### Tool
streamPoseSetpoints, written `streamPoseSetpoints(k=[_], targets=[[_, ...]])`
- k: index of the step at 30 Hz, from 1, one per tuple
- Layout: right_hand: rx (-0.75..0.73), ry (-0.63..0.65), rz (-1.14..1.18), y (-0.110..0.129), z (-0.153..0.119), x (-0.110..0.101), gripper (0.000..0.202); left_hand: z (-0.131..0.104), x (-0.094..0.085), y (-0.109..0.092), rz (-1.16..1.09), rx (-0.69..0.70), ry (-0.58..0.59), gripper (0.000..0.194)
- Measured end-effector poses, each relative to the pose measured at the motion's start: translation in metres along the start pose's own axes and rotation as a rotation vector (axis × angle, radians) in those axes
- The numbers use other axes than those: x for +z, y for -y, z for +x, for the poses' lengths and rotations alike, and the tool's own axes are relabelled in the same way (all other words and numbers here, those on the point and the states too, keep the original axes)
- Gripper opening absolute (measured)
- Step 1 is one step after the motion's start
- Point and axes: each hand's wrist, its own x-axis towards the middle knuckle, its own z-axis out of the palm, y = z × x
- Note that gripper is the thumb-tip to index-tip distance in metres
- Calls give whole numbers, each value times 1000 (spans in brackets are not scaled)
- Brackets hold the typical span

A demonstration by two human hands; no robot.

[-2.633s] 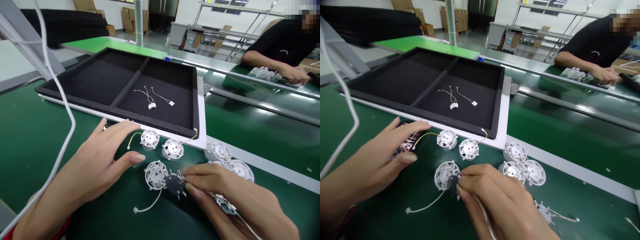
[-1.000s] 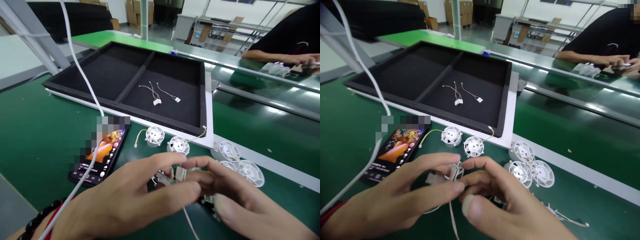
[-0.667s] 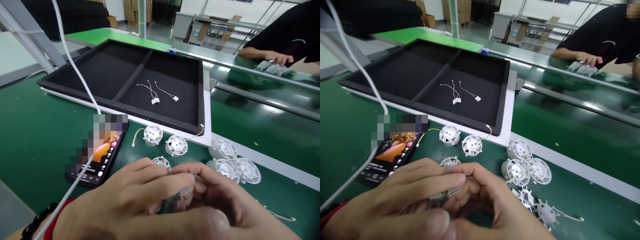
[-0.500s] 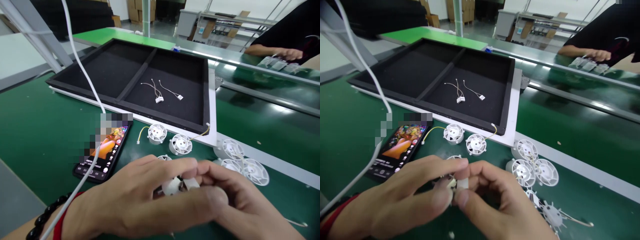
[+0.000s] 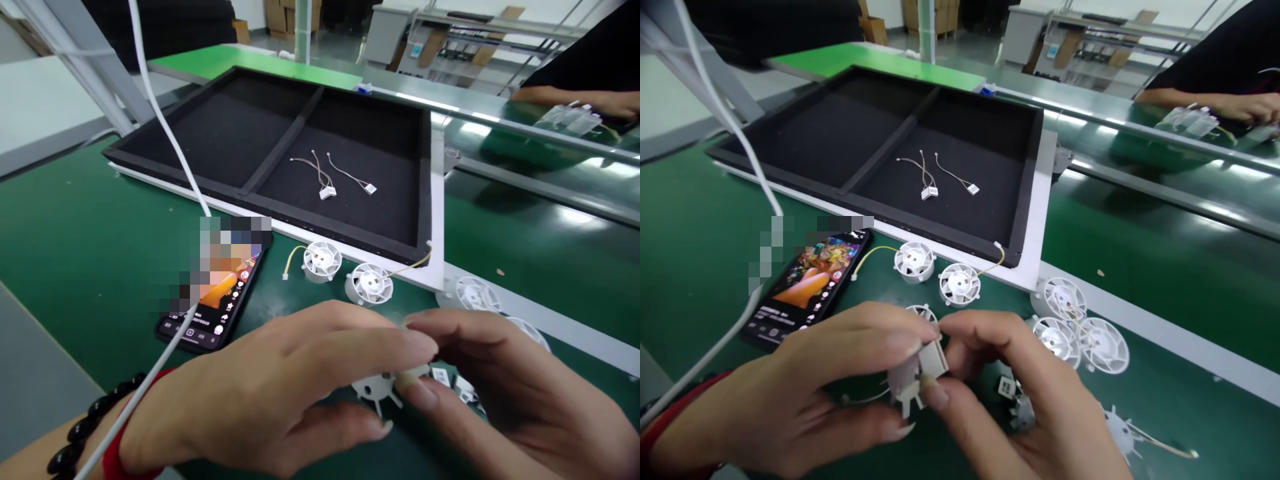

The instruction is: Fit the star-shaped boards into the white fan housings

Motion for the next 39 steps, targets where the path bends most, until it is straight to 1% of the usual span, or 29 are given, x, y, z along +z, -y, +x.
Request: streamPoseSetpoints(k=[2,5,8,11,13,16,19,20,21,23,25,27,28,29,31,32,35,36,39], targets=[[35,20,20,4,5,0,8,-2,0,2,-8,13,-24,81],[1,41,66,9,9,0,6,-3,2,6,1,15,-76,88],[-7,45,62,10,8,-1,13,-3,4,6,21,22,-93,86],[68,79,47,7,1,-3,17,-2,3,4,45,21,-92,83],[112,122,77,5,-4,-5,22,-3,2,3,47,10,-99,82],[128,195,172,5,-9,-4,36,-3,1,3,30,19,-118,85],[128,295,315,7,-8,-2,56,-3,0,4,17,4,-142,83],[136,324,372,8,-7,-2,60,-3,0,5,10,3,-146,83],[156,345,430,9,-6,-2,62,-3,1,5,6,5,-143,84],[225,358,528,10,-4,-3,57,-4,2,4,-5,31,-120,85],[329,357,600,10,-2,-4,43,-6,4,1,-20,22,-118,76],[441,356,646,11,0,-5,28,-8,6,-3,-30,-32,-133,57],[484,361,662,11,1,-5,24,-8,7,-5,-24,-51,-133,46],[523,371,671,12,2,-5,24,-8,7,-7,0,-66,-126,35],[590,402,642,14,5,-6,28,-6,6,-7,81,-15,-41,19],[614,418,613,15,7,-7,30,-5,5,-5,128,34,12,15],[639,467,508,17,10,-9,29,-4,2,3,218,168,126,27],[634,482,487,17,11,-10,28,-4,2,5,218,184,137,28],[625,493,478,14,10,-10,29,-5,3,7,164,161,139,21]])
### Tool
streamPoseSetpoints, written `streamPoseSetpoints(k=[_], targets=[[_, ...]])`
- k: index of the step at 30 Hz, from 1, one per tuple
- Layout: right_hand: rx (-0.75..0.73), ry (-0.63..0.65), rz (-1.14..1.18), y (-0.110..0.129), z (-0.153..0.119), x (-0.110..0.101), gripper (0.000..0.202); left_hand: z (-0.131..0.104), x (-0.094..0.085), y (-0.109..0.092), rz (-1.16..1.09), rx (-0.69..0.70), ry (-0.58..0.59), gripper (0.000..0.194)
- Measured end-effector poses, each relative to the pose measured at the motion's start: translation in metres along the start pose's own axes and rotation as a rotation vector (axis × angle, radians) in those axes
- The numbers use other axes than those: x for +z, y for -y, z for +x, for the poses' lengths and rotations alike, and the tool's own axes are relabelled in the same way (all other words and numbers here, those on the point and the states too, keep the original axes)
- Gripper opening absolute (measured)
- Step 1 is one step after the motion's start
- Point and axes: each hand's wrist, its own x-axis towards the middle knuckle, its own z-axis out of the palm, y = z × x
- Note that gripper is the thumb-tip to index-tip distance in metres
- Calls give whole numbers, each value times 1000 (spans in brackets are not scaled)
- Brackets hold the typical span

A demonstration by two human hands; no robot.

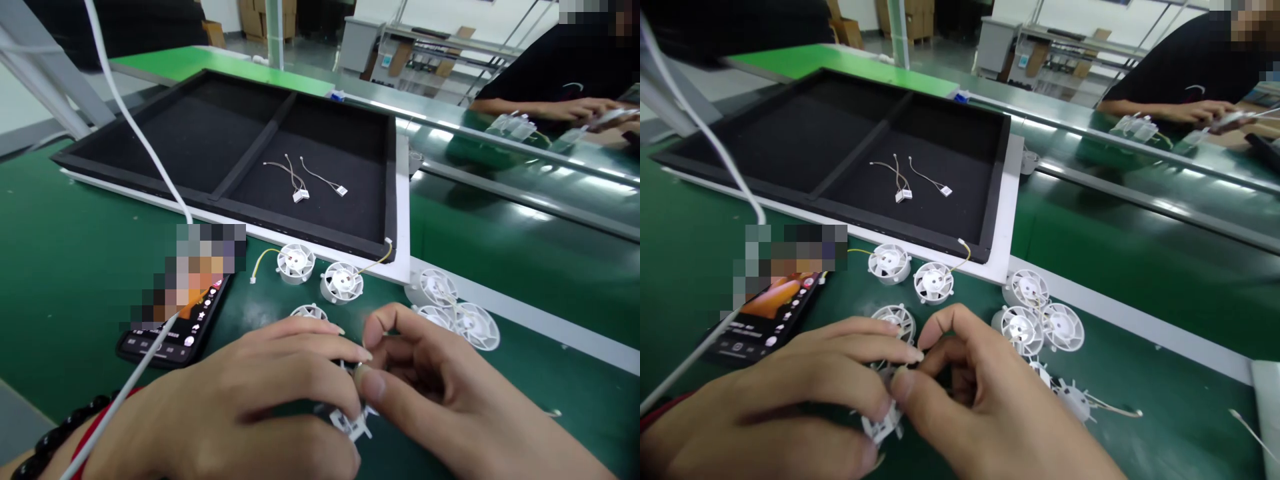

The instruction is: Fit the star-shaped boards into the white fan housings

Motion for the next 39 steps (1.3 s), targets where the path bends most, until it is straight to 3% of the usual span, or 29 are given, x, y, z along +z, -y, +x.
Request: streamPoseSetpoints(k=[4,7,9,11,16,18,22,25,27,39], targets=[[-65,-9,55,-5,-1,0,30,1,0,-5,30,-51,-31,19],[-159,-91,43,-8,-1,3,28,2,-1,-5,18,-108,-150,9],[-246,-162,1,-9,-1,6,25,3,0,-4,-44,-163,-239,34],[-337,-250,-67,-10,0,11,24,3,0,-4,-89,-253,-248,54],[-428,-424,-196,-11,2,19,14,3,-2,-7,-266,-533,-236,42],[-409,-420,-197,-9,2,17,4,4,-4,-7,-378,-624,-249,38],[-306,-295,-325,-3,3,9,20,8,-5,-5,-543,-709,-289,33],[-278,-197,-423,1,4,5,26,8,-5,-4,-608,-698,-284,31],[-279,-194,-430,2,4,4,32,7,-5,-4,-653,-678,-270,31],[-418,-109,-373,0,5,2,20,9,-6,-1,-982,-743,-297,17]])
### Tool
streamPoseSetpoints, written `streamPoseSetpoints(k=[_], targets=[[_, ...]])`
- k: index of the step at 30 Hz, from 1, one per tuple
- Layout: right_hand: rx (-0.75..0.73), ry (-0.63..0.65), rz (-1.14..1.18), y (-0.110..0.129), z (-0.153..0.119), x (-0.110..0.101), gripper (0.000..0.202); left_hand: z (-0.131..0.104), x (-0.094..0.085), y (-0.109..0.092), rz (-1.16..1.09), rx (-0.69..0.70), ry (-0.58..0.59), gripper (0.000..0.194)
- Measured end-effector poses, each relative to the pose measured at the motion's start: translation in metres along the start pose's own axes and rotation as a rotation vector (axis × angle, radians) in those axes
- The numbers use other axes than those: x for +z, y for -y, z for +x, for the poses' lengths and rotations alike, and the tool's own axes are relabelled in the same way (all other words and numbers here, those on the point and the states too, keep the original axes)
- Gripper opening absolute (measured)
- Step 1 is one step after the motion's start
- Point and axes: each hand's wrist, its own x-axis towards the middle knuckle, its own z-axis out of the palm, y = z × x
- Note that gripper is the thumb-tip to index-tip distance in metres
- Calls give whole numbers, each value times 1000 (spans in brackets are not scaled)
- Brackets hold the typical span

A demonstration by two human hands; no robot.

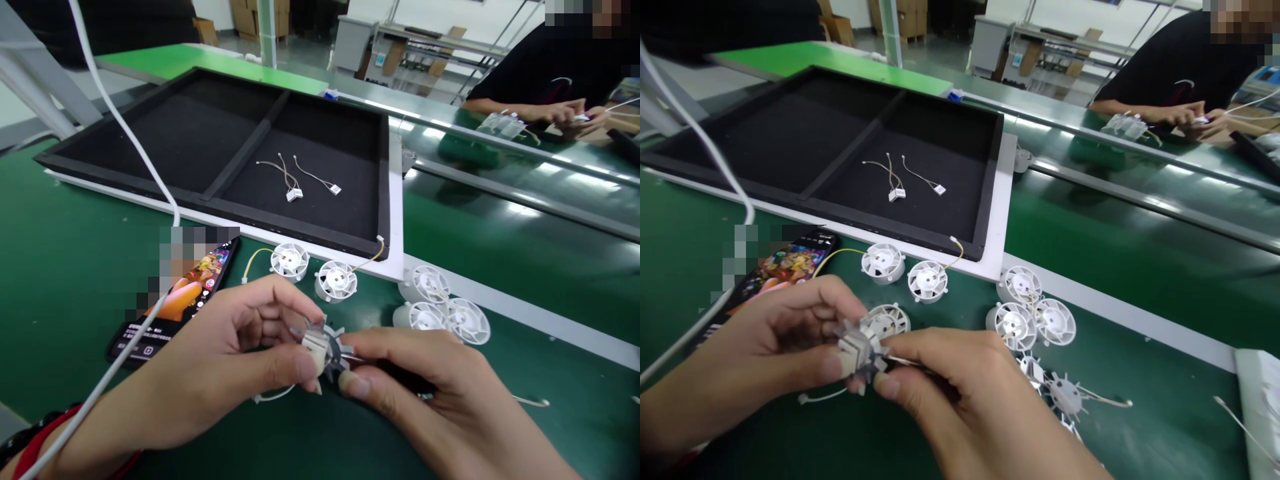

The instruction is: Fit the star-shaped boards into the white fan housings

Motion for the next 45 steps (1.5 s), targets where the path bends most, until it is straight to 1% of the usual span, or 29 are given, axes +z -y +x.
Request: streamPoseSetpoints(k=[2,4,6,8,10,13,16,18,19,20,21,22,24,27,28,30,32,34,36,38,39,42,45], targets=[[-63,17,27,-1,1,-1,21,1,-1,-1,-103,-16,32,16],[-90,27,29,-1,1,-2,24,1,-2,-1,-162,-19,52,14],[-65,26,-8,2,0,-2,27,1,-1,0,-154,-24,44,12],[0,16,-73,5,0,-2,30,0,0,0,-72,-13,-3,13],[61,16,-125,9,0,-1,29,-2,3,0,53,14,-80,15],[101,-16,-157,11,-1,0,29,-3,6,0,262,112,-162,16],[73,-112,-173,6,-2,-5,34,-3,3,-4,601,331,-269,17],[38,-216,-160,1,-3,-11,32,-1,-3,-8,888,474,-362,16],[23,-273,-150,-1,-3,-14,30,0,-7,-10,1016,526,-370,16],[14,-315,-140,-2,-4,-16,30,0,-11,-11,1116,558,-347,16],[10,-321,-131,-4,-4,-17,29,1,-15,-13,1190,574,-296,16],[3,-286,-121,-4,-4,-17,28,2,-18,-13,1235,590,-222,17],[-19,-127,-96,-4,-2,-11,24,4,-23,-12,1301,613,-88,23],[-128,143,-103,-4,0,4,19,7,-25,-6,1425,653,23,44],[-157,205,-136,-5,1,9,19,7,-23,-4,1457,661,41,46],[-187,281,-208,-7,1,15,21,9,-20,0,1497,654,87,40],[-168,287,-238,-8,1,17,23,11,-17,2,1540,654,120,33],[-151,271,-200,-7,1,13,22,12,-15,2,1582,670,137,36],[-107,251,-132,-5,2,8,19,13,-14,1,1570,674,155,40],[-22,198,-62,-4,3,2,19,12,-14,-1,1516,635,181,38],[35,152,-40,-4,5,-1,21,12,-14,-2,1491,608,191,37],[202,33,11,-10,11,-9,33,11,-14,-2,1487,563,206,39],[297,24,87,-20,16,-13,37,10,-14,1,1484,551,224,43]])
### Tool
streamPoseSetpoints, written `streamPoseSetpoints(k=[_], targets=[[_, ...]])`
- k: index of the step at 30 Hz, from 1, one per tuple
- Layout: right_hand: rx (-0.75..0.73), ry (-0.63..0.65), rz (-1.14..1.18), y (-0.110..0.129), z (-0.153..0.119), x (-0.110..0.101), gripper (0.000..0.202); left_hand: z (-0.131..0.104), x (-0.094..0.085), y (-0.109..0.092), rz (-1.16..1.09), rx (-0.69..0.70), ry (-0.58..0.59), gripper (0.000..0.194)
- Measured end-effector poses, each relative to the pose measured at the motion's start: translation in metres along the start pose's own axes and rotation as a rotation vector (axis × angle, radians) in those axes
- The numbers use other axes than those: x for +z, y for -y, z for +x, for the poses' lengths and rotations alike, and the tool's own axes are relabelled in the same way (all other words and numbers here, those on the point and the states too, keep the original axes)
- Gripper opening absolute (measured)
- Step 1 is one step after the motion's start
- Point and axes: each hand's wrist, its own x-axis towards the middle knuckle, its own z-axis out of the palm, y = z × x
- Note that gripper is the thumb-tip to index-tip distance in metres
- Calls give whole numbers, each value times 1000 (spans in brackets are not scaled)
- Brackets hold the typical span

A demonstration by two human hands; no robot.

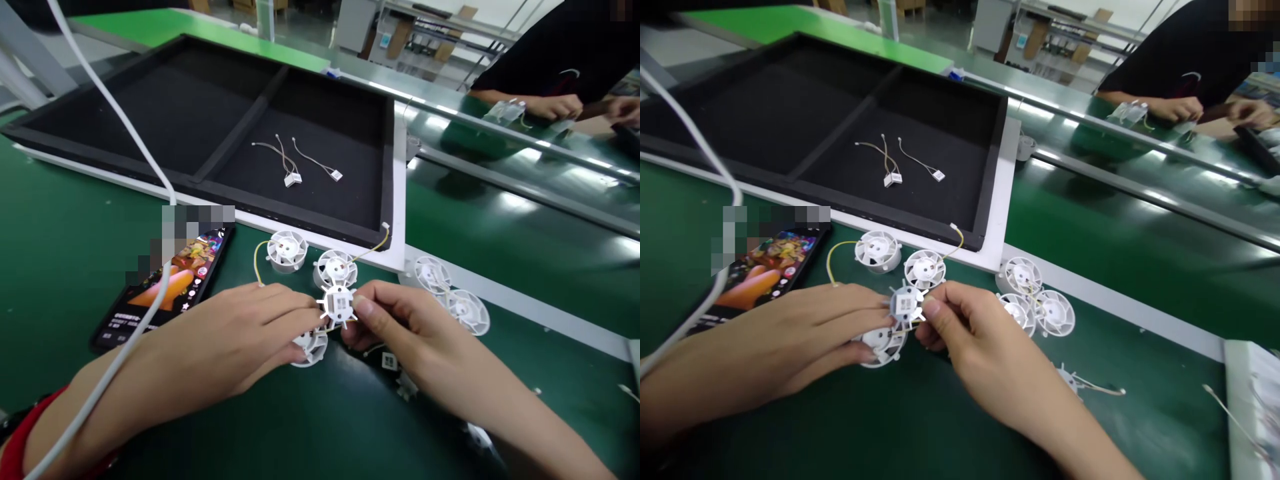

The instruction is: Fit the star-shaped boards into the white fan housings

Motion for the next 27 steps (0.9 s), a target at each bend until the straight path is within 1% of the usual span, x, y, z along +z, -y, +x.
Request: streamPoseSetpoints(k=[3,6,8,11,13,17,21,22,24,27], targets=[[48,36,26,-5,2,-2,37,-1,3,-1,-59,-60,-3,37],[65,66,18,-4,0,-3,38,-3,4,-1,-75,-115,1,36],[90,76,-26,-1,-1,-2,37,-4,4,0,-84,-128,7,37],[130,86,-136,2,1,0,35,-4,4,2,-105,-179,7,31],[121,86,-190,2,1,2,34,-5,4,4,-93,-198,8,28],[56,66,-205,0,-1,5,34,-6,4,5,-23,-142,-48,32],[-39,-36,-187,2,-6,7,33,-10,3,3,-28,-105,-122,48],[-65,-53,-180,3,-7,8,32,-10,2,2,-28,-94,-134,49],[-92,-58,-161,5,-7,10,31,-10,2,0,2,-77,-155,42],[-59,-28,-159,5,-4,13,30,-8,2,-2,36,-73,-158,28]])
